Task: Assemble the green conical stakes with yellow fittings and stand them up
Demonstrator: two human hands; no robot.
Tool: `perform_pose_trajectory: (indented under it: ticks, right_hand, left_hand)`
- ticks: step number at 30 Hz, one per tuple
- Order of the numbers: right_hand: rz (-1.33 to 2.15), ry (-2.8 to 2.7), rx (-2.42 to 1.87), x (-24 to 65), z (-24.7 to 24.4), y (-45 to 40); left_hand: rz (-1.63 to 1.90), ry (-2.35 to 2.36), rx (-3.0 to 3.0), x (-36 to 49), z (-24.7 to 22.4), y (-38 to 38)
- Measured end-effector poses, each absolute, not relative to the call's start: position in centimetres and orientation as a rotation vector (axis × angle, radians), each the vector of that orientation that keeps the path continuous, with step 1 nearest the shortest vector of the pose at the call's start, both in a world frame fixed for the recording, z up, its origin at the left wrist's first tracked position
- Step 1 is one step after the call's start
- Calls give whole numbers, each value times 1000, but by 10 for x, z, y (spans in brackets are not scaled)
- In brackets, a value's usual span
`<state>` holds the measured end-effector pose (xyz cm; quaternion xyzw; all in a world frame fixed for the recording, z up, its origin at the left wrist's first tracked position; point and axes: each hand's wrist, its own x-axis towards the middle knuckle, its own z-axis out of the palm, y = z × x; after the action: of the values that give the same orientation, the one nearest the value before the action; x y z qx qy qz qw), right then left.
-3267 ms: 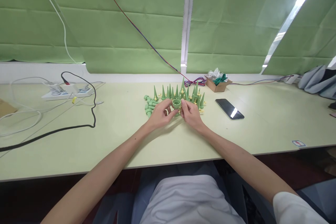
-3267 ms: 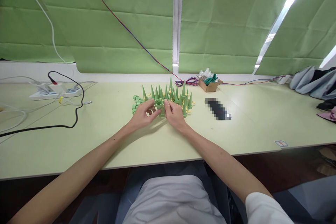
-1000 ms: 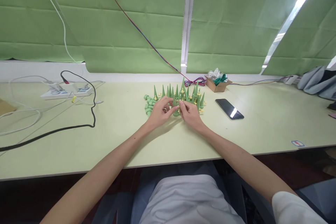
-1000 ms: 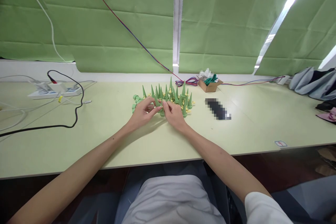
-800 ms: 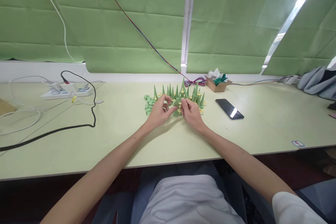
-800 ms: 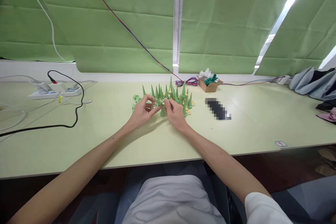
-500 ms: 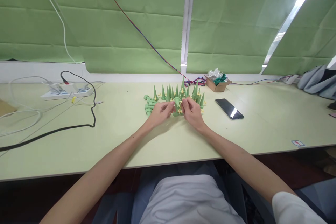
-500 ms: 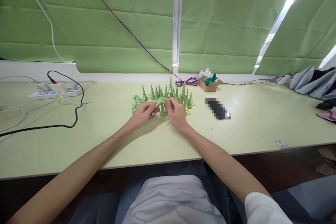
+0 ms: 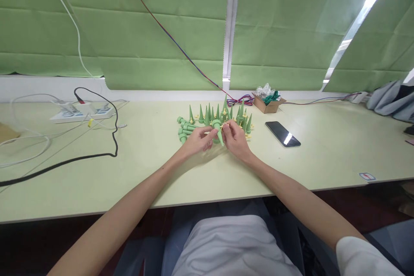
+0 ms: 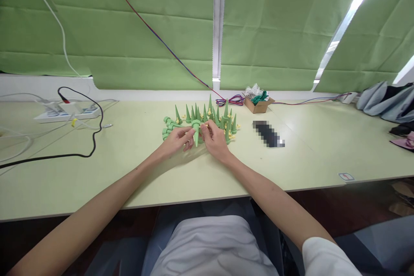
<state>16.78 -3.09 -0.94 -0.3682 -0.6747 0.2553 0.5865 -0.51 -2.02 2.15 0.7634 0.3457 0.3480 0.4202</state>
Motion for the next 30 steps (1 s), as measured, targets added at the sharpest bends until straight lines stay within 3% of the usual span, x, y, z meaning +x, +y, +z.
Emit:
perform_pose_trajectory:
  ticks: [30]
  right_hand:
    - [519, -1577, -912, 166, -8, -33]
  left_hand:
    - [1165, 885, 2088, 3, 12, -16]
